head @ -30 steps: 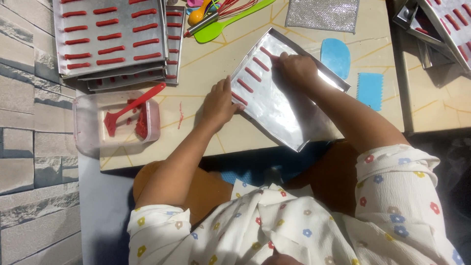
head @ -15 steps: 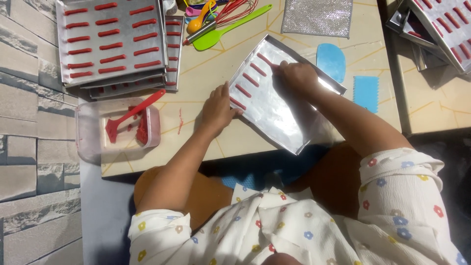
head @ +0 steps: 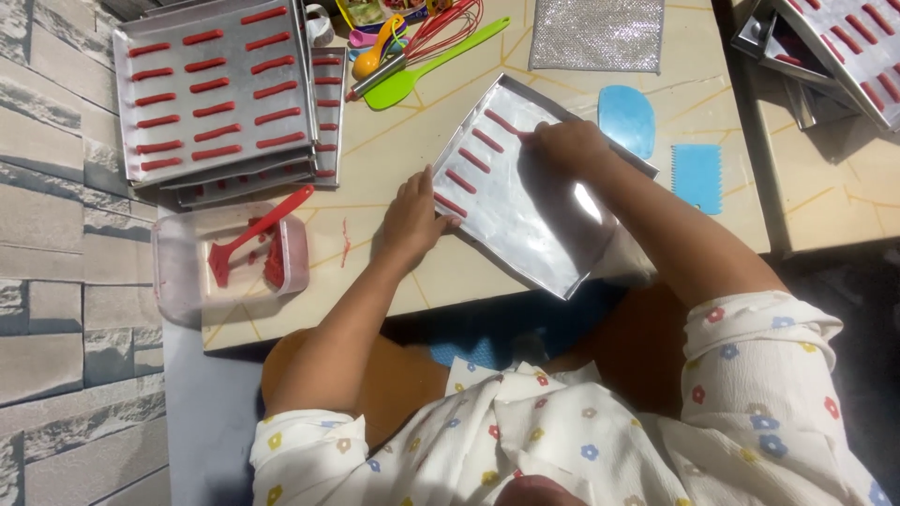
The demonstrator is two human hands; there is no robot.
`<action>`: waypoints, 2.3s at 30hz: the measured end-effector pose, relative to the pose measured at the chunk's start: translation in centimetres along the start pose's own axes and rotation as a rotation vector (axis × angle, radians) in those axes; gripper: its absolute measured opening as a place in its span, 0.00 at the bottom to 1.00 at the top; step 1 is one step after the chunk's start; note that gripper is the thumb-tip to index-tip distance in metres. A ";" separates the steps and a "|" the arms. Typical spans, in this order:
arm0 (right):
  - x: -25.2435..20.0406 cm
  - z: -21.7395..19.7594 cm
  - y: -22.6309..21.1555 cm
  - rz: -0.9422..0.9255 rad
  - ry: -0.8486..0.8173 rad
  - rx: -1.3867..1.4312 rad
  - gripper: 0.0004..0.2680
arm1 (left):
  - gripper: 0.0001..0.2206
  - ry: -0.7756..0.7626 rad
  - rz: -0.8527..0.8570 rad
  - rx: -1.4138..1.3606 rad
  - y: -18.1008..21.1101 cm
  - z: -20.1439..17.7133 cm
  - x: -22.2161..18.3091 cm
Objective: Piping red dough into strips onto a metal baking tray using a piping bag.
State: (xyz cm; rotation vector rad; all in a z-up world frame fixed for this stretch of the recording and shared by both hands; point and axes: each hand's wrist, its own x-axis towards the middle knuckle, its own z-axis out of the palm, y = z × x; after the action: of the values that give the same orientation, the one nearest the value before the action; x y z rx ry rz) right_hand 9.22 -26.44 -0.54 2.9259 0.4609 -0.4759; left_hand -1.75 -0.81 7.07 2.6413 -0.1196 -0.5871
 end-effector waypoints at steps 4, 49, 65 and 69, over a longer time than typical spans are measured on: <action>-3.8 -4.8 -0.6 0.002 -0.081 0.016 0.07 | 0.39 -0.003 -0.009 -0.009 0.2 -0.1 -0.1; 1.5 -3.3 -3.1 0.014 0.202 -0.054 0.16 | 0.43 0.086 0.015 0.070 -2.8 4.3 3.8; -0.4 -4.8 -3.4 0.022 0.110 -0.041 0.13 | 0.45 0.104 0.027 0.078 -3.6 5.3 4.5; -0.7 -5.1 -3.3 0.051 0.077 0.029 0.13 | 0.45 0.090 0.027 0.050 -3.4 4.9 4.2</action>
State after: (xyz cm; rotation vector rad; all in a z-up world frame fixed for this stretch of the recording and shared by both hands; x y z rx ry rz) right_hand 8.96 -22.55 4.21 2.9840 0.3911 -0.3682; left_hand 0.00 -0.38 0.00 2.7046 -0.1444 -0.4611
